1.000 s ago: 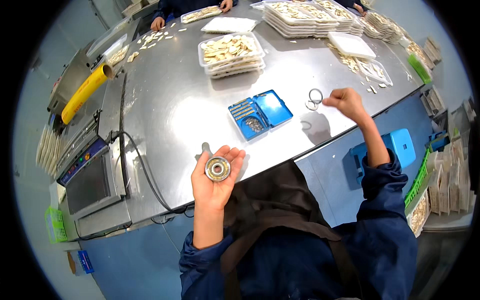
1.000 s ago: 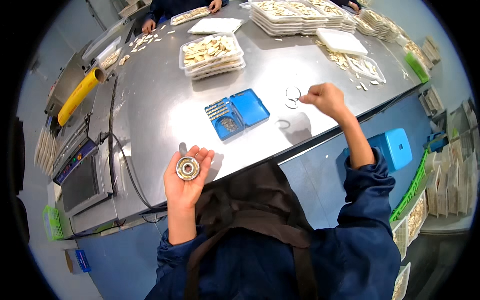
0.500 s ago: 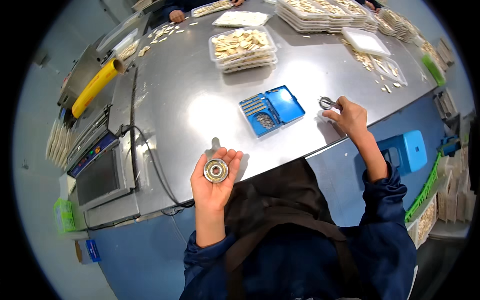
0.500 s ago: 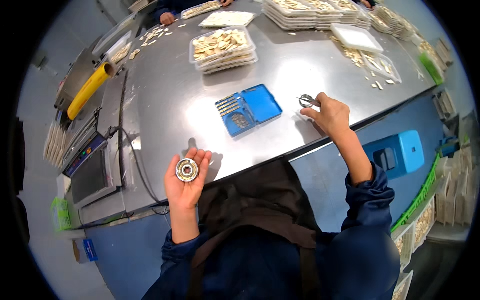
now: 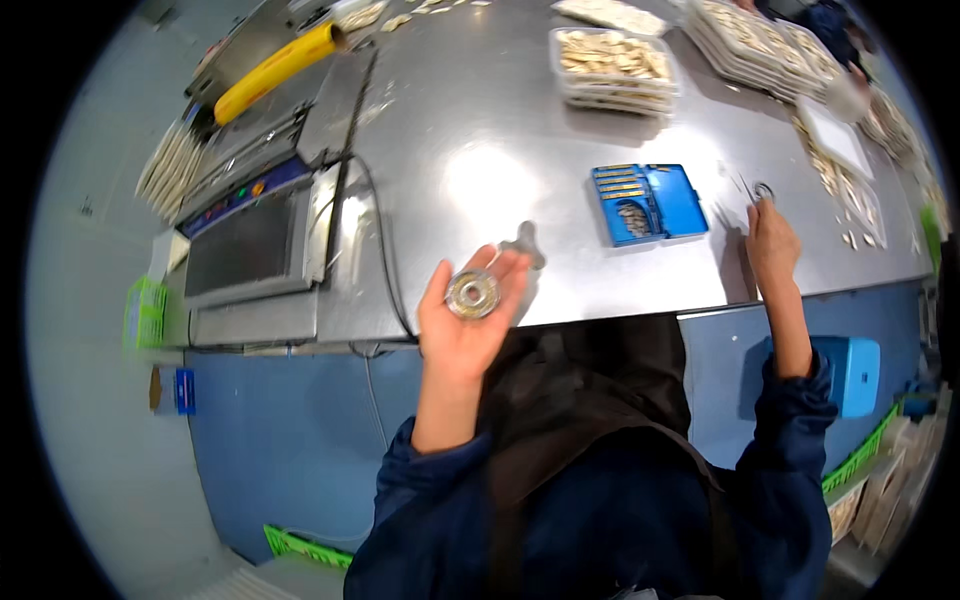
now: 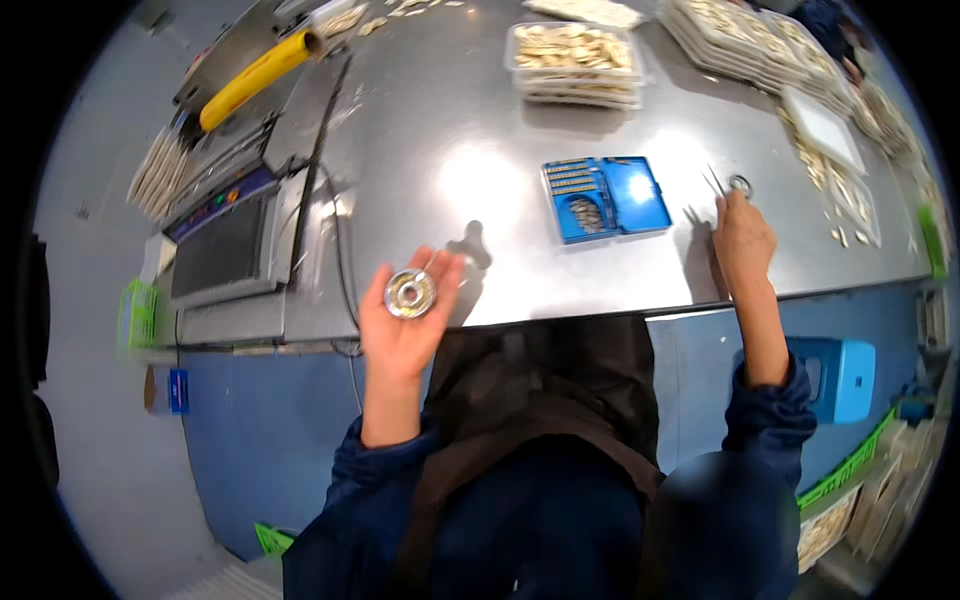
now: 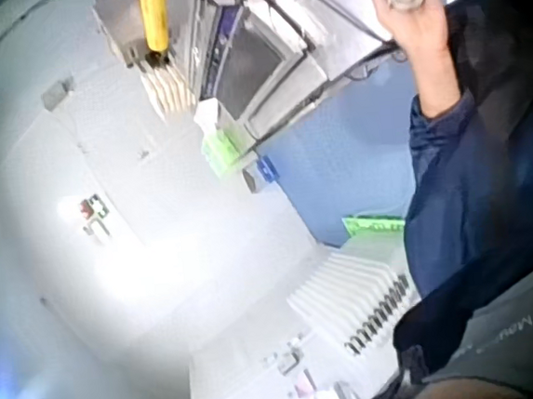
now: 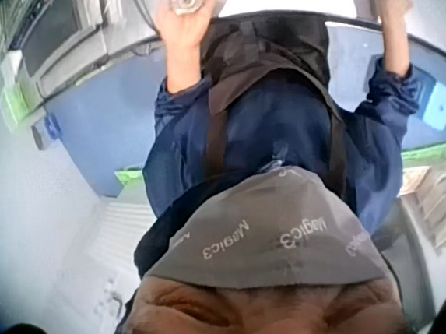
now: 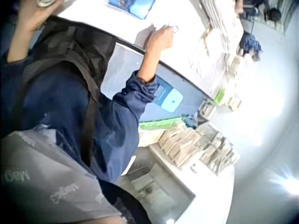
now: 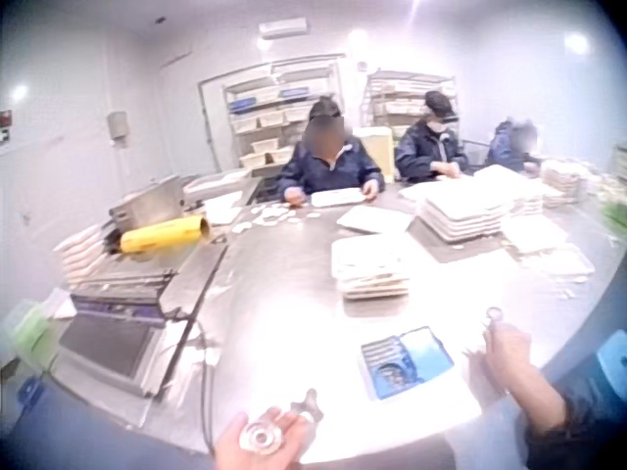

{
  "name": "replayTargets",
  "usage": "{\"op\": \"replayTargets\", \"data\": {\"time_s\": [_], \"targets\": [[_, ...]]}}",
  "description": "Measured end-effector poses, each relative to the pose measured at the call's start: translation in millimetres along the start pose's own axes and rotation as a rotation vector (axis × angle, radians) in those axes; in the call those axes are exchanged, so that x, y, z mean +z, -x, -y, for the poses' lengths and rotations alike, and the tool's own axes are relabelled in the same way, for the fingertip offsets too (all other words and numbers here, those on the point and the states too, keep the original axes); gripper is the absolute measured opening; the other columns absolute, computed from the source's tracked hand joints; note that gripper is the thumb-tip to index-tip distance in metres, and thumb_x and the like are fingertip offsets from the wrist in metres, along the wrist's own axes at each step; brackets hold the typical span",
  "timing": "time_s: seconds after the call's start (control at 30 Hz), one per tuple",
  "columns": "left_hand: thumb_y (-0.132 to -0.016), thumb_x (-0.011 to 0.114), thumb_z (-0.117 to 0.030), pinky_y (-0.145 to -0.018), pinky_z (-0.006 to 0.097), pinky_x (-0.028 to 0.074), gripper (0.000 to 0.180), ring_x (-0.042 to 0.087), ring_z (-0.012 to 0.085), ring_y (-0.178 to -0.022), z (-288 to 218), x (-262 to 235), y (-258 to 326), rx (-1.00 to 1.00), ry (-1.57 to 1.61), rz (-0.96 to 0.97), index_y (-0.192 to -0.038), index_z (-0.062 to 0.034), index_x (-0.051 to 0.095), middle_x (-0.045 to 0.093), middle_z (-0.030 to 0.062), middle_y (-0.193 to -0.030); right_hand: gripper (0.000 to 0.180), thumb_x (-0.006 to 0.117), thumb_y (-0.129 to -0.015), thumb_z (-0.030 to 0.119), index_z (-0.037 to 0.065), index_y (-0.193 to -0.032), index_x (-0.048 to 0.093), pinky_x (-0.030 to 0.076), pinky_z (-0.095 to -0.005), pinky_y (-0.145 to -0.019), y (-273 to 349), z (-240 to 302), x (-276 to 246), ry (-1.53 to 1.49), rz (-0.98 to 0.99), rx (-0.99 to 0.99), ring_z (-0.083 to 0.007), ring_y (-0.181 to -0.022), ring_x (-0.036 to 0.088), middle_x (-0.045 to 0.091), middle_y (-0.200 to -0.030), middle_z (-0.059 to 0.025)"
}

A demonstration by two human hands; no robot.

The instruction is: The person retrieves a small blue case and tweezers, then uses the tweezers to place small metal components into a cylindrical bearing held in their hand. They repeatedly pick components from the case and insert them into the bearing, then place a metal ring on top.

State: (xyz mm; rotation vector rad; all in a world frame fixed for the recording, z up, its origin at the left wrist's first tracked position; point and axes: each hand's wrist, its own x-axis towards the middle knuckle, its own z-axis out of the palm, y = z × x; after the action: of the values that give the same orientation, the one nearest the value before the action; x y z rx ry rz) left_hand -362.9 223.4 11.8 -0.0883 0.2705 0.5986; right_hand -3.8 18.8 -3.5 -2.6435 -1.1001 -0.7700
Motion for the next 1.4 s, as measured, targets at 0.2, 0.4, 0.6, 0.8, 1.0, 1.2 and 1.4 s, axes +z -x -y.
{"op": "replayTargets", "data": {"time_s": [0.2, 0.4, 0.6, 0.8, 1.0, 1.2, 1.4], "targets": [[-0.098, 0.033, -0.032, -0.107, 0.053, 0.03, 0.049, 0.032, 0.0439, -0.128, 15.6, 5.5, -14.0, -0.073, 0.093, 0.076, -0.122, 0.0102, 0.04, 0.042, 0.0279, -0.127, 0.015, 0.053, -0.088, 0.018, 0.004, -0.082, 0.057, 0.047, -0.043, -0.066, 11.5, 6.3, -3.2, -0.026, 0.074, -0.147, -0.034, -0.075, 0.057, 0.057, -0.079, -0.0138], [-0.099, 0.03, -0.032, -0.108, 0.052, 0.028, 0.048, 0.032, 0.0425, -0.128, 32.9, 30.8, -26.8, -0.117, 0.108, 0.113, -0.124, 0.0083, 0.039, 0.043, 0.025, -0.125, 0.013, 0.052, -0.089, 0.013, 0.002, -0.083, 0.055, 0.047, -0.0418, -0.064, 5.0, -3.0, -3.3, -0.126, 0.147, -0.009, -0.0344, -0.071, 0.058, 0.059, -0.079, -0.0166], [-0.099, 0.027, -0.032, -0.109, 0.052, 0.027, 0.048, 0.031, 0.0422, -0.129, 44.4, 62.1, -33.3, -0.146, 0.109, 0.215, -0.124, 0.0075, 0.037, 0.041, 0.0243, -0.127, 0.013, 0.053, -0.093, 0.012, 0.0, -0.097, 0.053, 0.044, -0.0251, -0.057, -17.4, 92.1, -93.5, -1.082, 0.169, -0.024, -0.0112, -0.062, 0.051, 0.056, -0.073, -0.0031], [-0.1, 0.022, -0.038, -0.102, 0.047, 0.036, 0.05, 0.042, 0.0347, -0.121, 62.3, 89.9, -29.3, -0.154, 0.016, 0.23, -0.117, 0.0032, 0.044, 0.046, 0.0216, -0.12, 0.047, 0.082, -0.067, 0.02, 0.0, -0.097, 0.052, 0.05, -0.0264, -0.063, -26.0, 166.1, -137.1, -1.016, 0.2, -0.337, -0.0163, -0.07, 0.061, 0.061, -0.079, -0.0089], [-0.1, 0.022, -0.039, -0.099, 0.045, 0.039, 0.049, 0.043, 0.0333, -0.12, 66.7, 92.4, -23.4, -0.141, 0.014, 0.23, -0.112, 0.0037, 0.044, 0.045, 0.0224, -0.121, 0.055, 0.085, -0.061, 0.026, 0.0, -0.096, 0.051, 0.053, -0.029, -0.065, -28.7, 174.5, -126.8, -1.076, 0.074, -0.391, -0.0218, -0.074, 0.066, 0.065, -0.083, -0.0141], [-0.1, 0.022, -0.04, -0.1, 0.044, 0.039, 0.05, 0.043, 0.0352, -0.119, 63.1, 92.2, -26.1, -0.186, -0.007, 0.199, -0.108, 0.004, 0.045, 0.044, 0.0239, -0.122, 0.051, 0.081, -0.067, 0.026, 0.0, -0.099, 0.051, 0.053, -0.0282, -0.07, -28.0, 171.6, -129.2, -1.106, 0.129, -0.372, -0.0197, -0.079, 0.067, 0.065, -0.084, -0.0124], [-0.1, 0.022, -0.037, -0.103, 0.048, 0.037, 0.049, 0.044, 0.0363, -0.118, 61.0, 86.5, -26.7, -0.177, 0.028, 0.177, -0.113, 0.0066, 0.041, 0.044, 0.0255, -0.122, 0.018, 0.066, -0.082, 0.02, 0.004, -0.091, 0.065, 0.049, -0.029, -0.065, -50.0, 154.5, -159.4, -1.0, 0.256, -0.484, -0.0206, -0.078, 0.064, 0.066, -0.086, -0.0064]]}}
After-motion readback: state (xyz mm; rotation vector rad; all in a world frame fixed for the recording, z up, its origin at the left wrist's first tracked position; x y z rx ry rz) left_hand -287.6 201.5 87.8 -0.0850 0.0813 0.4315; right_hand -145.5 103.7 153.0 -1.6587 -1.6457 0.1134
